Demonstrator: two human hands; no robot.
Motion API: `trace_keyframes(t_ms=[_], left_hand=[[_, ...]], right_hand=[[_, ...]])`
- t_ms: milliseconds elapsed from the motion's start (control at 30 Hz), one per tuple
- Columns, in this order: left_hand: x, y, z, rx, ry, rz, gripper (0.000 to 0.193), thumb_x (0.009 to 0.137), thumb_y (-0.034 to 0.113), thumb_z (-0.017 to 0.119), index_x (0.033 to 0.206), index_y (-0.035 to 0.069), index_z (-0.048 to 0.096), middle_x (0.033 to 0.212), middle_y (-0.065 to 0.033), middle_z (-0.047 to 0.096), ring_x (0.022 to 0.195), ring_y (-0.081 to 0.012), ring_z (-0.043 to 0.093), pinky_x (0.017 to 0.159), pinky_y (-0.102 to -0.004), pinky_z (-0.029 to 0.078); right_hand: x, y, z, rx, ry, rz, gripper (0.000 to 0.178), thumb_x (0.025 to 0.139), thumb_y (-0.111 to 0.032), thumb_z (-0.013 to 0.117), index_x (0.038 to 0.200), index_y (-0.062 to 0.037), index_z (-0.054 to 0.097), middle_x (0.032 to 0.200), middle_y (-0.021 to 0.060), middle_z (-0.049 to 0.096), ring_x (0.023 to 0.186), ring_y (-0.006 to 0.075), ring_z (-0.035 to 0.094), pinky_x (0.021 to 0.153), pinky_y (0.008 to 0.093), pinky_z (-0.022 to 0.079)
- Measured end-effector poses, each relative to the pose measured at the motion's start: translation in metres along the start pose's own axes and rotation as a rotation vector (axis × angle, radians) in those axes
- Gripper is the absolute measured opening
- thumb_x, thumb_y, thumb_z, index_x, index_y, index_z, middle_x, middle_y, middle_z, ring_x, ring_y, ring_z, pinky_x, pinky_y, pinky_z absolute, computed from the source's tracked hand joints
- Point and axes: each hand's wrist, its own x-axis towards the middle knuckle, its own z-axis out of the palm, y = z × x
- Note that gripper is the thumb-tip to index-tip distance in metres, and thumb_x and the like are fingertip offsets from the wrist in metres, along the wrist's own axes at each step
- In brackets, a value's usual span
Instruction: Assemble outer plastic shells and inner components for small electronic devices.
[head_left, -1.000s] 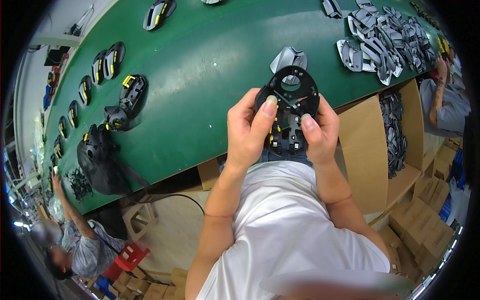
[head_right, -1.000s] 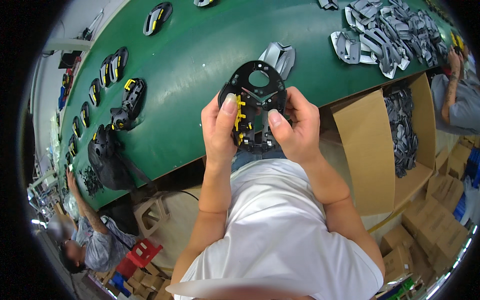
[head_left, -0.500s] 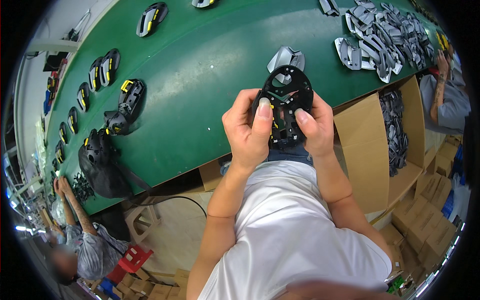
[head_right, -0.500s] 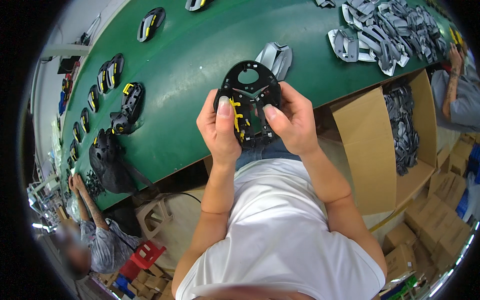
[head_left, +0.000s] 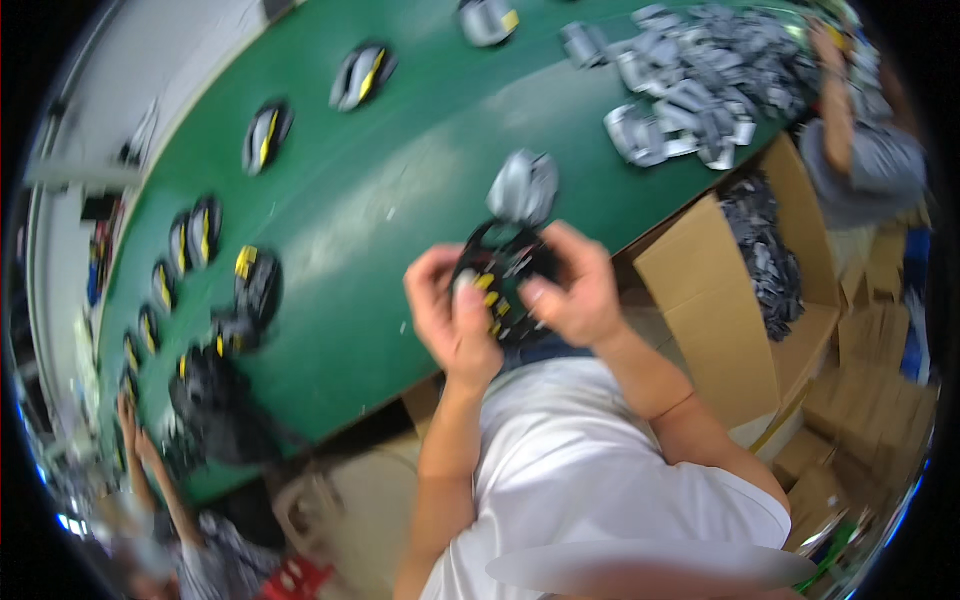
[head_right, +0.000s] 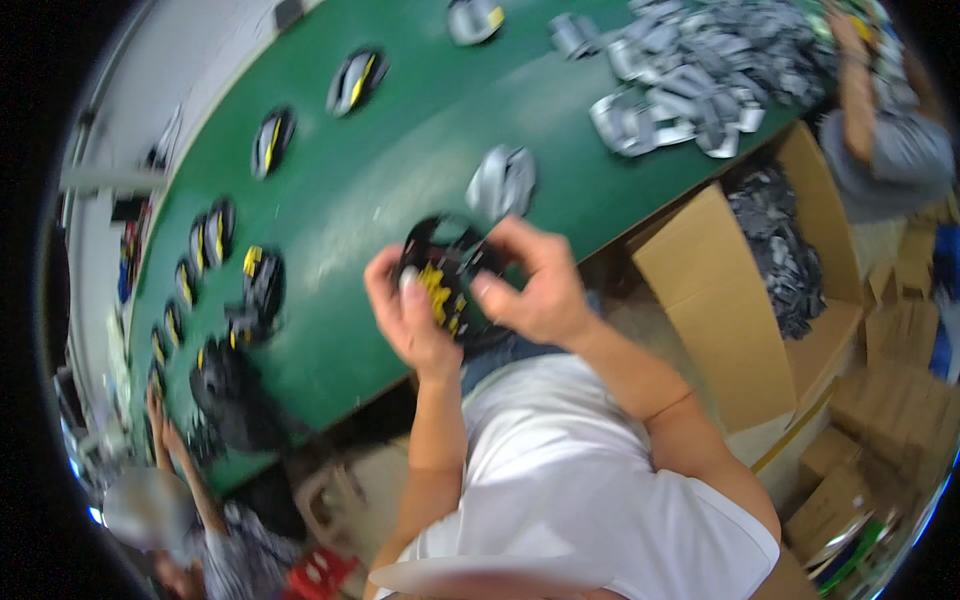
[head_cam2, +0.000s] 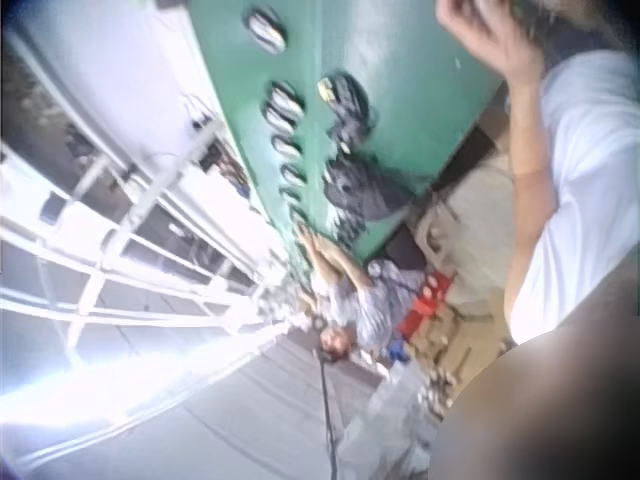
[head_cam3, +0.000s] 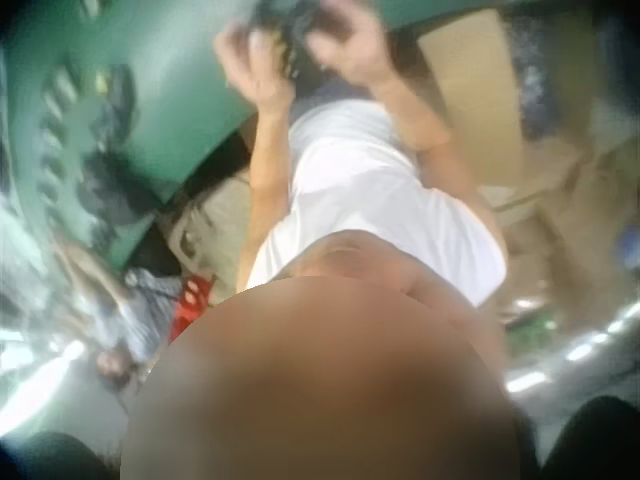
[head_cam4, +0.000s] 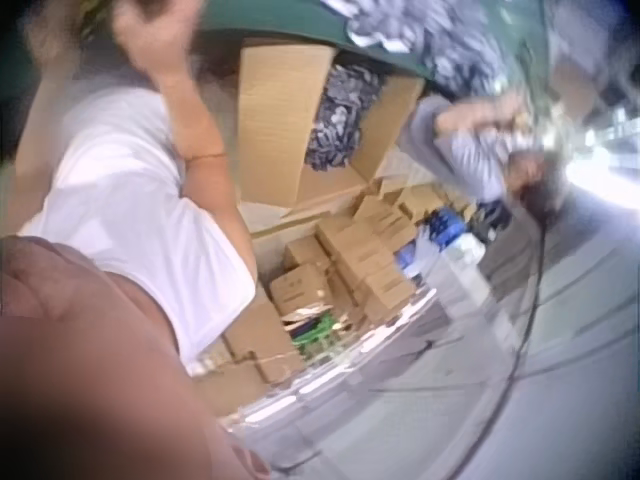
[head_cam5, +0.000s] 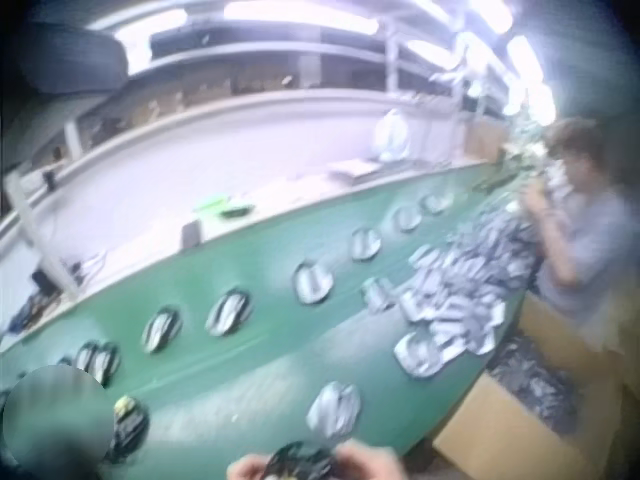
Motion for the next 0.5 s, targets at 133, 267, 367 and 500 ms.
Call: trace_keyframes(t_ms=[133, 267, 367, 500], left_hand=[[0.002, -0.018, -0.015, 0.099, 0.058, -0.145, 0.033, 0.089, 0.018, 0.048, 0.113, -0.003, 0.046, 0.101, -0.0103, 0.054, 0.09, -0.0158, 0.054, 0.083, -0.0295, 0.043], [0.008, -0.024, -0.032, 0.133, 0.018, -0.118, 0.032, 0.091, 0.02, 0.044, 0.113, -0.003, 0.044, 0.097, -0.0097, 0.054, 0.085, -0.0143, 0.054, 0.077, -0.0274, 0.045], [0.008, -0.024, -0.024, 0.088, -0.001, -0.088, 0.03, 0.093, 0.022, 0.043, 0.112, -0.001, 0.045, 0.095, -0.0084, 0.055, 0.082, -0.0136, 0.055, 0.072, -0.0261, 0.046], [0.01, -0.025, -0.022, 0.014, -0.018, -0.083, 0.029, 0.094, 0.024, 0.043, 0.112, 0.001, 0.045, 0.095, -0.007, 0.054, 0.082, -0.0132, 0.055, 0.071, -0.0258, 0.046]], right_hand=[[0.0, 0.02, 0.006, -0.036, -0.052, 0.086, 0.027, 0.074, -0.017, 0.067, 0.09, 0.0003, 0.053, 0.069, 0.0053, 0.052, 0.065, 0.0106, 0.049, 0.059, 0.0282, 0.043], [0.004, 0.019, 0.009, -0.142, -0.126, 0.046, 0.029, 0.076, -0.021, 0.067, 0.089, 0.0014, 0.053, 0.071, 0.0072, 0.055, 0.065, 0.0137, 0.052, 0.059, 0.0287, 0.044], [0.002, 0.016, 0.004, -0.205, -0.141, 0.073, 0.03, 0.076, -0.022, 0.067, 0.089, 0.0016, 0.053, 0.072, 0.0061, 0.056, 0.067, 0.0132, 0.053, 0.061, 0.0286, 0.045], [0.003, 0.025, 0.008, -0.095, -0.106, 0.011, 0.028, 0.077, -0.021, 0.066, 0.087, 0.0008, 0.053, 0.072, 0.0048, 0.057, 0.066, 0.0123, 0.053, 0.061, 0.0278, 0.045]])
